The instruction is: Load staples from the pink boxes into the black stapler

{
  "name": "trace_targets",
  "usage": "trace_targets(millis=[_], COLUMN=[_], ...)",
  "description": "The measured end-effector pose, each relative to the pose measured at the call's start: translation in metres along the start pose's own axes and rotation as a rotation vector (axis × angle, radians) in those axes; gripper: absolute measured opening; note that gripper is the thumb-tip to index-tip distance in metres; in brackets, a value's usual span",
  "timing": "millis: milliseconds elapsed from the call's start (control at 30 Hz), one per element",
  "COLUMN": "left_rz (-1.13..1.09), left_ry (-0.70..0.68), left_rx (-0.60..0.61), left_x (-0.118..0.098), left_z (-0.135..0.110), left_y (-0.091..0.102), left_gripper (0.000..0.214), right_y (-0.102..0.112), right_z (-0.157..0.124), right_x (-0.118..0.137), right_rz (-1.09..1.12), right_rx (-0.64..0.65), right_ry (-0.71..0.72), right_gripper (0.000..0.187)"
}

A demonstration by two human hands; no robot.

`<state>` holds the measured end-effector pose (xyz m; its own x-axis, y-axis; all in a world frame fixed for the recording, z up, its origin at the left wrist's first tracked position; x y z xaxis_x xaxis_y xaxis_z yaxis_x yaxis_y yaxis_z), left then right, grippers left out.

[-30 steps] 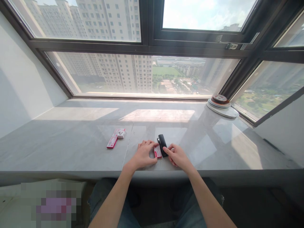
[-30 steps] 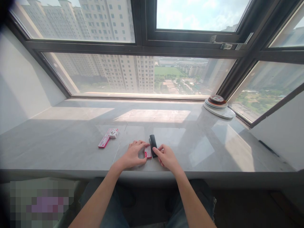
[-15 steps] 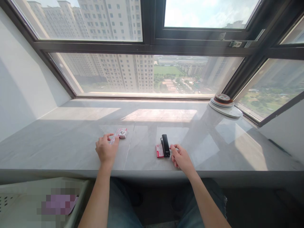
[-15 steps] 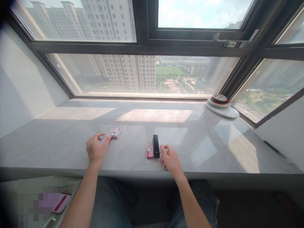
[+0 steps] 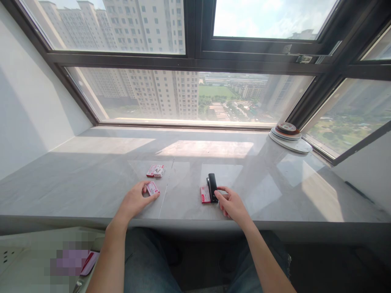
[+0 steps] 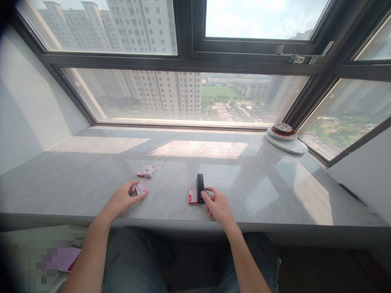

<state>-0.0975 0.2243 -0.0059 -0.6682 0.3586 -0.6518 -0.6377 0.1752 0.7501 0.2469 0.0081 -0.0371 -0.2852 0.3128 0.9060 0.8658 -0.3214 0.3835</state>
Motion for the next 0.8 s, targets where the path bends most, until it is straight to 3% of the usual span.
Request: trace_targets(millis=[100,267,333,400,467,533,633,667,733,800], left_rz=[-0.139,-0.295,-0.282,-0.243,-0.208,-0.196,-0.172,-0.143,-0.022,0.186], left_ry=[-0.179,-0.467,-0.520,-0.544,-0.555,-0.569,-0.549,-0.502,-0.316,-0.093], left_rx=[0.058,0.241,0.260,0.284,0.301,0.291,0.186,0.105,-0.082,-0.075], left_x=[-0.055,-0.166,-0.189,-0.198,-0.199,-0.194,-0.169,-0.152,-0.104,-0.052], left_z=[-0.002,-0.014,-0.017,-0.020,-0.023,-0.020,0.007,0.023,0.058,0.084], left_y=[-0.019,-0.077,-0.098,-0.116,-0.127,-0.124,-0.088,-0.068,-0.024,0.003], left_gripper=[0.060,0.059,0.056,0.053,0.054,0.063,0.057,0.046,0.046,0.047], right_y=[-0.001,-0.001,-0.002,-0.003,-0.003,-0.004,-0.003,-0.002,-0.002,-0.001], right_z=[-0.001,0.001,0.002,0.003,0.004,0.004,0.003,0.003,0.002,0.001], right_x=[0.001,-0.002,-0.003,-0.004,-0.005,-0.006,-0.006,-0.005,-0.004,-0.002], right_rz=[0.005,0.010,0.014,0.012,0.009,0.008,0.009,0.009,0.009,0.006], right_rx=[0.010,0.000,-0.003,-0.003,-0.001,0.001,-0.002,-0.004,-0.007,-0.006], right_ry=[-0.003,0.005,0.014,0.024,0.031,0.032,0.023,0.019,0.019,0.023], right_gripper=[0.058,0.059,0.059,0.058,0.057,0.057,0.056,0.056,0.055,0.055])
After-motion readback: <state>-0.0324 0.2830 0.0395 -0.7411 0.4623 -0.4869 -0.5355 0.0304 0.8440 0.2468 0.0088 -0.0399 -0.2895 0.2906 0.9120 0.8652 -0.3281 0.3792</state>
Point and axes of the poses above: each hand's wrist, its own z-axis towards the middle knuckle, its own y-axis out of the back of the hand, x = y × z, the point moved 8 cm from there along z, towards the middle knuckle, and after that the axes turned 10 degrees about -z, right-handed, at the moved point
